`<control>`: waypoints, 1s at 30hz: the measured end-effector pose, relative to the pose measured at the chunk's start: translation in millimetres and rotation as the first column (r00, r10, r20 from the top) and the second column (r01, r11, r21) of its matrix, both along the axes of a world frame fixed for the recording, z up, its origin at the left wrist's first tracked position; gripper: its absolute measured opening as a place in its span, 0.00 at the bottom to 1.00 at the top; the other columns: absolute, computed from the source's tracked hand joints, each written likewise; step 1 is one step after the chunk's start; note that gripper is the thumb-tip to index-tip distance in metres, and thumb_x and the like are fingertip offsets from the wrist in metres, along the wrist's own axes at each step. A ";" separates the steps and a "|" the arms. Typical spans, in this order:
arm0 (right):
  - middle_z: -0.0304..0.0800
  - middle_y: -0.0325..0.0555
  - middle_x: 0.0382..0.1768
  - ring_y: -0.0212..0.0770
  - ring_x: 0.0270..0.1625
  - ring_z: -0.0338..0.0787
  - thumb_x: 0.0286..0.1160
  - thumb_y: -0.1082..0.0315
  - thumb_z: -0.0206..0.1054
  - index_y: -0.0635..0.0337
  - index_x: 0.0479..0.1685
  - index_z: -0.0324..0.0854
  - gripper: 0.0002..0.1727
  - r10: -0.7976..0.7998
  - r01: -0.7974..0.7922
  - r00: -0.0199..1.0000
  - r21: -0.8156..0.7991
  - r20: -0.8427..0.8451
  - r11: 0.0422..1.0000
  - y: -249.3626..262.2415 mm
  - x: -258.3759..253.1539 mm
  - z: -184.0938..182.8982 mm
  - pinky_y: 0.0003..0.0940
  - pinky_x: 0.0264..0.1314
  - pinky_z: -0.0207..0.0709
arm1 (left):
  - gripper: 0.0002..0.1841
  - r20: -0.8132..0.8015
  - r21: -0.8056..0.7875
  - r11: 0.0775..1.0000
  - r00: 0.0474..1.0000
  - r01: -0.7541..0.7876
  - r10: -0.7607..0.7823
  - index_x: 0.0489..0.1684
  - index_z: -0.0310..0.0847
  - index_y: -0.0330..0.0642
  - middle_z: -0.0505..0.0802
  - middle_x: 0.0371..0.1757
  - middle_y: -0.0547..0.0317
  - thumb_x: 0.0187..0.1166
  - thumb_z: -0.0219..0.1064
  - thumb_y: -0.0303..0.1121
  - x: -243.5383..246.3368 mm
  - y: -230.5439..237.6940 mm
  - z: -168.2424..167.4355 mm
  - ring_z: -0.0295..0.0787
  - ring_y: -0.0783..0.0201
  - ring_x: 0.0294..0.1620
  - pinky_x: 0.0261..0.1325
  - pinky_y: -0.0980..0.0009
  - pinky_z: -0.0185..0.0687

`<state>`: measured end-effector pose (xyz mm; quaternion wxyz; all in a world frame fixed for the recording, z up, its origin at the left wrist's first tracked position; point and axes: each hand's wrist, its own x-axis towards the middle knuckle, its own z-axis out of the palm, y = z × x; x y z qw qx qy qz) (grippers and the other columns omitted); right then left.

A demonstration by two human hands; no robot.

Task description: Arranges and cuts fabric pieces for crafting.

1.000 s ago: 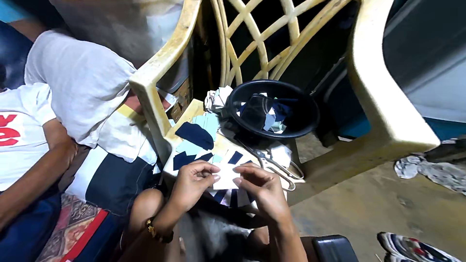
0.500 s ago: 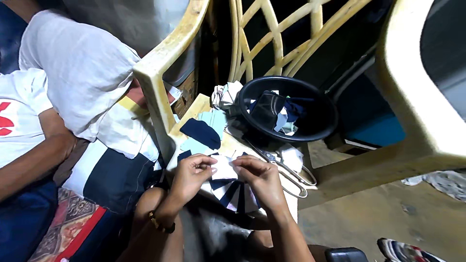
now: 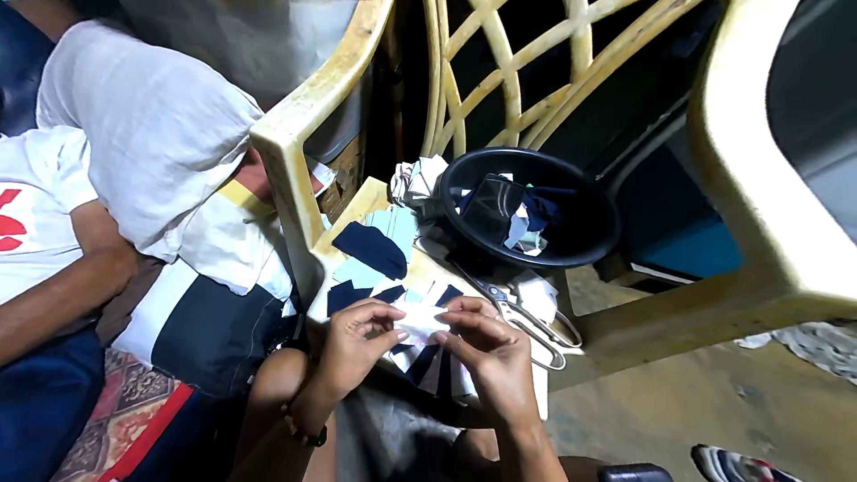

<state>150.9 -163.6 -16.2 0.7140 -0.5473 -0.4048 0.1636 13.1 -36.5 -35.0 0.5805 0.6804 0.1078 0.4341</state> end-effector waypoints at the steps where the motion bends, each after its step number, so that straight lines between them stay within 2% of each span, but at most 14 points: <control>1: 0.90 0.42 0.48 0.24 0.44 0.90 0.52 0.84 0.75 0.67 0.35 0.93 0.11 -0.012 0.012 1.000 -0.006 0.011 1.000 -0.1 -0.7 -0.5 0.17 0.47 0.87 | 0.11 -0.002 0.019 1.000 1.000 -0.006 0.006 0.41 0.90 0.27 0.94 0.43 0.60 0.60 0.76 0.15 0.1 -0.3 -1.0 0.90 0.78 0.41 0.48 0.81 0.88; 10: 0.89 0.48 0.51 0.22 0.48 0.88 0.57 0.79 0.74 0.67 0.35 0.94 0.07 -0.074 0.086 0.977 -0.053 0.200 0.995 -0.1 -1.1 -5.6 0.13 0.49 0.82 | 0.05 -0.020 0.193 0.975 0.993 -0.107 0.113 0.36 0.92 0.29 0.92 0.40 0.56 0.66 0.76 0.21 0.8 -1.2 -4.6 0.88 0.78 0.41 0.49 0.84 0.86; 12: 0.89 0.47 0.52 0.21 0.49 0.87 0.59 0.77 0.74 0.65 0.33 0.94 0.05 -0.066 0.086 0.976 -0.090 0.208 0.992 -1.8 -0.5 -4.2 0.12 0.49 0.82 | 0.04 -0.022 0.202 0.974 0.994 -0.103 0.110 0.34 0.92 0.31 0.89 0.43 0.56 0.68 0.76 0.23 1.0 -0.9 -4.6 0.87 0.78 0.45 0.52 0.84 0.86; 15: 0.91 0.45 0.51 0.22 0.50 0.88 0.64 0.75 0.73 0.63 0.32 0.94 0.04 0.010 0.020 0.985 -0.174 0.175 0.985 -5.3 3.0 -0.2 0.14 0.51 0.83 | 0.04 0.018 0.108 0.994 1.000 -0.021 0.019 0.35 0.90 0.28 0.93 0.55 0.49 0.68 0.73 0.21 0.6 0.8 -3.1 0.91 0.70 0.57 0.60 0.76 0.87; 16: 0.93 0.42 0.48 0.22 0.48 0.90 0.66 0.75 0.72 0.63 0.32 0.93 0.04 0.042 -0.015 0.989 -0.188 0.143 0.982 -6.7 3.8 0.3 0.16 0.51 0.85 | 0.04 0.033 0.027 0.999 0.999 0.018 -0.019 0.36 0.89 0.28 0.95 0.53 0.52 0.68 0.71 0.19 0.2 -0.4 -1.2 0.92 0.71 0.54 0.58 0.75 0.89; 18: 0.95 0.34 0.37 0.20 0.39 0.91 0.69 0.76 0.70 0.62 0.36 0.92 0.05 0.081 -0.066 0.995 -0.210 0.064 0.975 -8.4 3.8 2.1 0.16 0.46 0.86 | 0.06 0.042 -0.149 0.987 0.997 0.065 -0.059 0.37 0.89 0.33 0.96 0.41 0.63 0.69 0.69 0.16 0.0 -3.5 3.6 0.93 0.75 0.41 0.47 0.77 0.90; 20: 0.94 0.30 0.31 0.19 0.33 0.90 0.70 0.77 0.69 0.62 0.39 0.91 0.06 0.083 -0.081 0.997 -0.218 -0.001 0.973 -8.4 2.6 5.1 0.16 0.41 0.84 | 0.06 0.009 -0.244 0.968 0.998 0.056 -0.055 0.39 0.87 0.34 0.94 0.35 0.66 0.72 0.68 0.15 -0.4 -6.5 8.9 0.93 0.74 0.33 0.40 0.75 0.93; 23: 0.92 0.28 0.31 0.20 0.33 0.90 0.70 0.79 0.67 0.64 0.47 0.87 0.10 0.085 -0.093 0.995 -0.212 -0.047 0.973 -8.9 1.9 6.0 0.18 0.41 0.86 | 0.09 -0.024 -0.288 0.957 0.999 0.029 -0.037 0.47 0.83 0.33 0.95 0.35 0.67 0.73 0.67 0.16 -0.4 -9.3 12.3 0.94 0.73 0.32 0.37 0.74 0.93; 26: 0.90 0.26 0.31 0.20 0.33 0.89 0.71 0.80 0.65 0.61 0.44 0.85 0.08 0.103 -0.109 0.994 -0.182 -0.042 0.977 -7.4 2.7 4.7 0.18 0.40 0.85 | 0.09 0.026 -0.264 0.963 0.999 0.053 -0.048 0.43 0.75 0.40 0.93 0.35 0.70 0.76 0.65 0.16 2.2 -7.6 8.3 0.94 0.73 0.32 0.37 0.73 0.94; 30: 0.93 0.28 0.34 0.20 0.36 0.90 0.73 0.79 0.62 0.62 0.42 0.88 0.10 0.116 -0.120 0.993 -0.197 -0.031 0.973 -8.3 3.0 3.2 0.18 0.43 0.86 | 0.09 0.032 -0.200 0.978 0.998 0.055 -0.050 0.42 0.84 0.33 0.93 0.42 0.66 0.78 0.58 0.15 1.9 -5.5 2.5 0.93 0.73 0.37 0.42 0.72 0.94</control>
